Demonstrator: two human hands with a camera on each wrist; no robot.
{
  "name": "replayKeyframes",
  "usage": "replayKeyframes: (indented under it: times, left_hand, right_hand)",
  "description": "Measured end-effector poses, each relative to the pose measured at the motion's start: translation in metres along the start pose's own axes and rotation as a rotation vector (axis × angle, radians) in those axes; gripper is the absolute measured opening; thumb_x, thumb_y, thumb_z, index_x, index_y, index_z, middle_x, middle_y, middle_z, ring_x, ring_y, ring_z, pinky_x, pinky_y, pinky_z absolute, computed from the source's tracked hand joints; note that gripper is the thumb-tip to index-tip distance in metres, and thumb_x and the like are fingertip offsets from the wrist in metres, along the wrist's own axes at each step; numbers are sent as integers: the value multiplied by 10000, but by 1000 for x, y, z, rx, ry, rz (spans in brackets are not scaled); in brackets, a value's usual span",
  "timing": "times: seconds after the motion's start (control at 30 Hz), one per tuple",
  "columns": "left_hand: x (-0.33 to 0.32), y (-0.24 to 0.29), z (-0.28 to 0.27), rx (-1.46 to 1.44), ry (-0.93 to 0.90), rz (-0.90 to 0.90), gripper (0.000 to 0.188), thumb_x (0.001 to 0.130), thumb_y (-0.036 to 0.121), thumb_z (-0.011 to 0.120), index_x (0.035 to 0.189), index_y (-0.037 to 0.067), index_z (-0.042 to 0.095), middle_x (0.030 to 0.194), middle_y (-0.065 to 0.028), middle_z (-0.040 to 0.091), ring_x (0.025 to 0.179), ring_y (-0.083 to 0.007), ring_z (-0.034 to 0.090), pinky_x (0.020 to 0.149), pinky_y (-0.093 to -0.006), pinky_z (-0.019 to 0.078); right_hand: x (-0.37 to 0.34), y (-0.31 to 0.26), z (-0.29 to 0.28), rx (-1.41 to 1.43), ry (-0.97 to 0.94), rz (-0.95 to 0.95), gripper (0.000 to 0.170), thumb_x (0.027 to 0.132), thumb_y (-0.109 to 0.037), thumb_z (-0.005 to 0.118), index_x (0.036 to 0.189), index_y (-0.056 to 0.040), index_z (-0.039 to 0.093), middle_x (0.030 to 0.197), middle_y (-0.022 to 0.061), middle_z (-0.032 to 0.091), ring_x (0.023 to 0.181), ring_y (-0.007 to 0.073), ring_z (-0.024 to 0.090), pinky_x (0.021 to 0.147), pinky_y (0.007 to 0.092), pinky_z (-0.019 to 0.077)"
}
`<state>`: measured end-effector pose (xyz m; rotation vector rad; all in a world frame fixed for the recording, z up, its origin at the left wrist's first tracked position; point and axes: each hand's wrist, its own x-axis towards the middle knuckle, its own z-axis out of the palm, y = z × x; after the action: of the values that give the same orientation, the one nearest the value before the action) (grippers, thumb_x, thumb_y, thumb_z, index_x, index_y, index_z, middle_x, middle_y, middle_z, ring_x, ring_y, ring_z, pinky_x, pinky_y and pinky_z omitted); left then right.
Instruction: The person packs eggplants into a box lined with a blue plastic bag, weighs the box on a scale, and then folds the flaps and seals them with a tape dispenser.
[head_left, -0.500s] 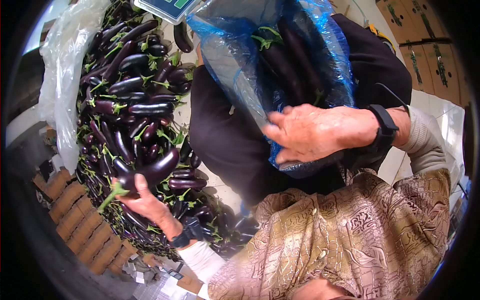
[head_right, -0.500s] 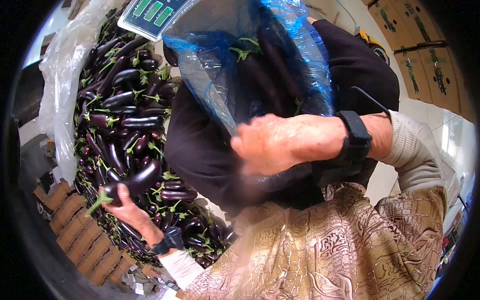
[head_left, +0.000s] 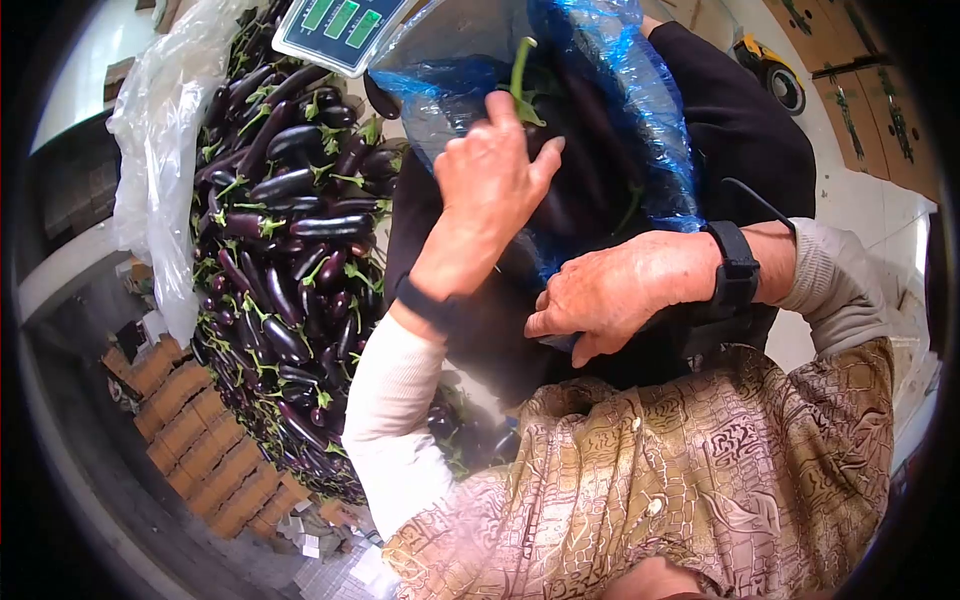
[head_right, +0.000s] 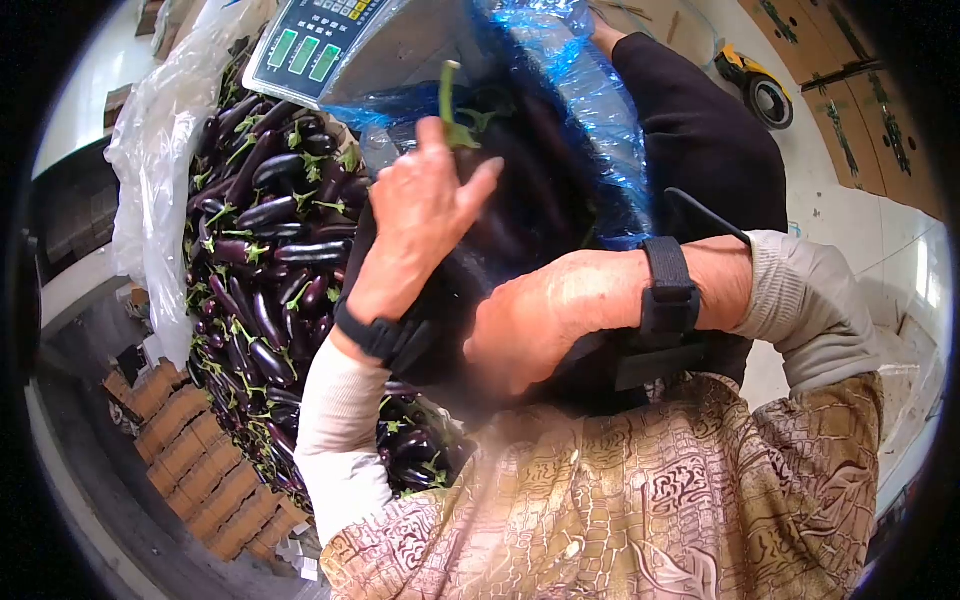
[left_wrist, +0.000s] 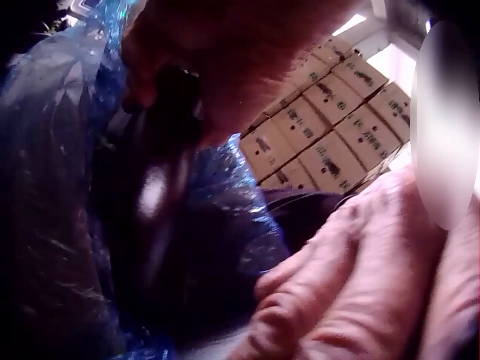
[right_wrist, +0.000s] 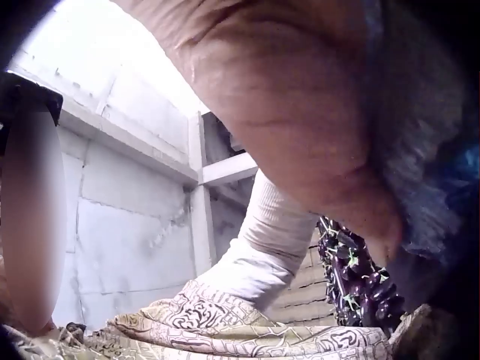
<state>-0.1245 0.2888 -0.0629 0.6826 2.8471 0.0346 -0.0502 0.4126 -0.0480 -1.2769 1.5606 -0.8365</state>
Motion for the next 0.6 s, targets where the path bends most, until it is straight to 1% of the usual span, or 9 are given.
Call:
replayKeyframes:
  times: [0.07, 0.13, 0.3, 0.33, 0.4, 0.43, 0.5, 0.57, 0.6]
  left_hand:
    - [12, 2, 18, 82, -119, 15, 551, 831, 457, 729, 1052, -9, 534, 798, -202, 708, 772, -383, 717, 658, -494, 568]
    - [22, -1, 33, 124, -125, 45, 463, 853, 414, 712, 1011, -1, 583, 821, -190, 717, 802, -353, 724, 679, -467, 571]
    - [37, -6, 42, 461, -299, 101, 162, 894, 174, 626, 976, 117, 753, 951, -70, 738, 929, -228, 716, 728, -341, 554]
    - [36, -7, 49, 461, -299, 102, 162, 894, 174, 626, 976, 117, 753, 951, -70, 738, 929, -228, 716, 728, -341, 554]
    - [30, -16, 67, 485, -1, 157, 195, 853, 166, 632, 985, 156, 776, 1015, -56, 714, 966, -247, 679, 810, -396, 526]
    - [28, -19, 72, 486, -2, 156, 195, 853, 166, 632, 985, 156, 776, 1015, -56, 714, 966, -247, 679, 810, -396, 526]
    - [22, -24, 76, 479, -196, 351, 218, 832, 173, 625, 989, 141, 773, 1056, -72, 689, 1005, -272, 636, 917, -455, 460]
    - [22, -25, 73, 434, -251, 338, 221, 843, 176, 614, 992, 137, 772, 1051, -75, 694, 1024, -283, 630, 954, -473, 430]
    - [24, -25, 73, 389, -309, 337, 224, 854, 179, 603, 996, 133, 771, 1046, -78, 699, 1044, -294, 625, 990, -490, 399]
  right_hand:
    - [-2, 2, 5, 20, 1, 7, 524, 882, -267, 697, 1289, 16, 527, 1110, 205, 649, 1061, 377, 627, 903, 472, 504]
    - [2, 9, 21, -10, 220, -20, 373, 944, -325, 501, 1074, -38, 702, 1054, 170, 716, 1037, 344, 673, 870, 457, 537]
    - [-4, 6, 18, -46, 235, 12, 369, 957, -308, 477, 1071, -42, 705, 1060, 158, 718, 1025, 340, 677, 863, 454, 543]
    - [-6, 3, 14, -64, 166, 59, 369, 957, -309, 477, 1071, -43, 706, 1073, 153, 716, 1033, 340, 674, 863, 453, 543]
    - [-6, 1, 14, -63, 168, 77, 365, 957, -309, 479, 1058, -44, 709, 1078, 149, 715, 1038, 342, 671, 864, 453, 544]
    - [-6, 1, 14, -60, 169, 99, 362, 957, -310, 482, 1045, -44, 711, 1082, 144, 713, 1043, 343, 668, 865, 453, 545]
    - [-8, 4, 16, -58, 180, 53, 343, 948, -303, 502, 1045, -43, 704, 1070, 150, 709, 1039, 346, 664, 859, 457, 543]
    - [-9, 9, 15, -68, 189, 7, 327, 938, -297, 523, 1045, -41, 696, 1058, 157, 706, 1034, 350, 661, 854, 460, 541]
    - [-8, 11, 15, -90, 172, -31, 387, 890, -281, 616, 1170, -15, 613, 1058, 180, 679, 1025, 358, 648, 869, 451, 526]
